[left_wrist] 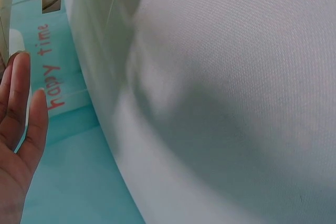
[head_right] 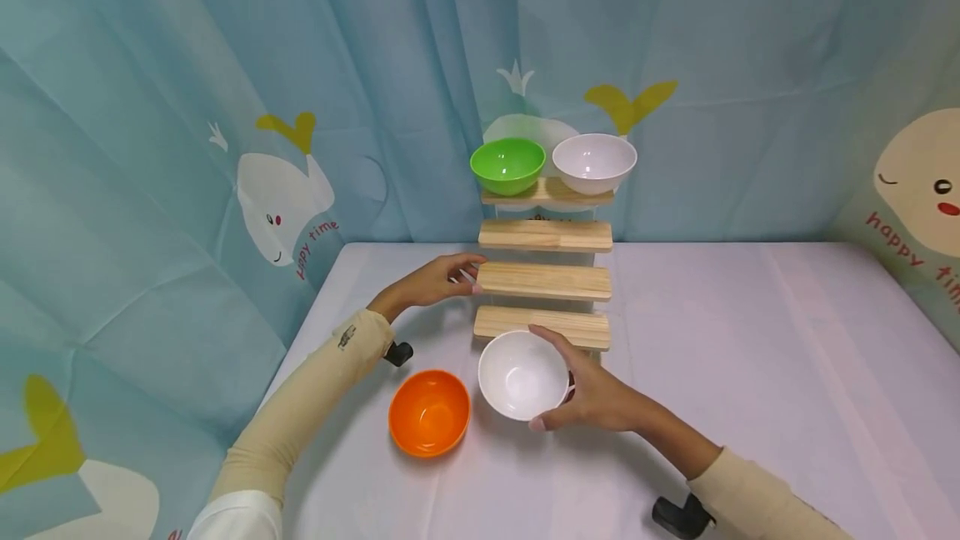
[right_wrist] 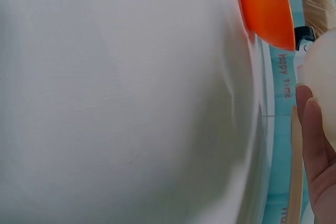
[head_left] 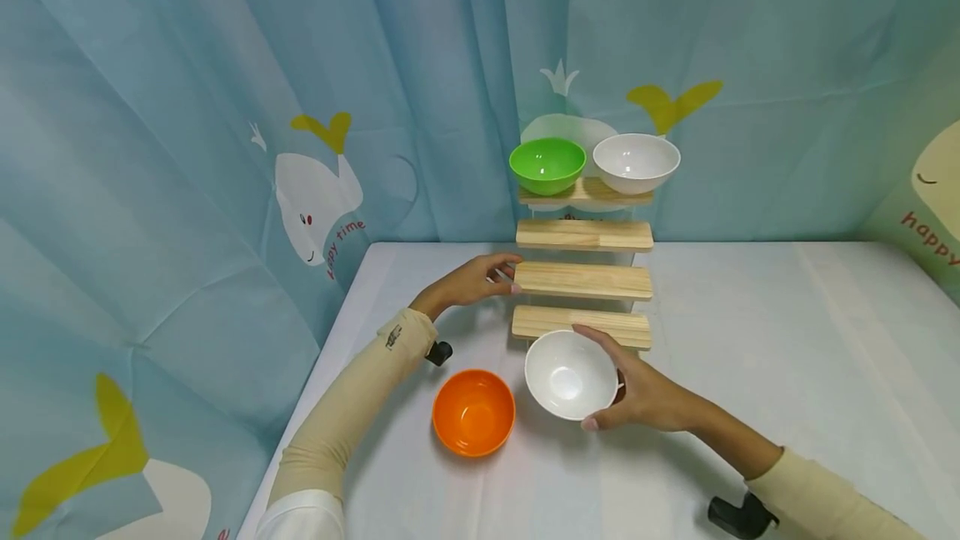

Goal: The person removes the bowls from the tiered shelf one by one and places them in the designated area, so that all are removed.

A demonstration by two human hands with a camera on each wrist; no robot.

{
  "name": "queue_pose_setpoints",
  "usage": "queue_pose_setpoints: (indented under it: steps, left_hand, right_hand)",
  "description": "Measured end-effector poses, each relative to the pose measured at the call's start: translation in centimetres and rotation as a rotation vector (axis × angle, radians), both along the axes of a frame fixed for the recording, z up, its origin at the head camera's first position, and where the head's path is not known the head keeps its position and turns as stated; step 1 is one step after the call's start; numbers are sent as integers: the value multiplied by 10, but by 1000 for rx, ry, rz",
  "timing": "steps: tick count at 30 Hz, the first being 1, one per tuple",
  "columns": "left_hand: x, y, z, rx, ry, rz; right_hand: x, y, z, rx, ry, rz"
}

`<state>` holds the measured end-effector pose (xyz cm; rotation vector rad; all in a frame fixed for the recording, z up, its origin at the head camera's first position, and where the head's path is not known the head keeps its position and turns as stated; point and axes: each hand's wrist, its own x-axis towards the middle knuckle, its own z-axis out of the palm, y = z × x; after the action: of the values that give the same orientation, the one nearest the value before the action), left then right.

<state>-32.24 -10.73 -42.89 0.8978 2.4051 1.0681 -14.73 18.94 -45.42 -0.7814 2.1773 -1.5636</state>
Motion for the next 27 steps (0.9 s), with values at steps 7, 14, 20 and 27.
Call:
queue_pose_setpoints:
  steps: [7, 14, 20, 27]
  left_hand:
    - [1, 0, 0, -5, 4, 5]
    - [0, 0, -1, 10, -6, 5]
    - [1, 1, 0, 5, 0, 3]
    - [2, 1, 0, 6, 5, 1]
  right_hand:
    - [1, -2, -7, 44, -18, 32]
    - [1, -3, -13, 56, -35, 64]
    - [3, -5, -17, 82, -19, 80]
    - [5, -7, -20, 97, -32, 89]
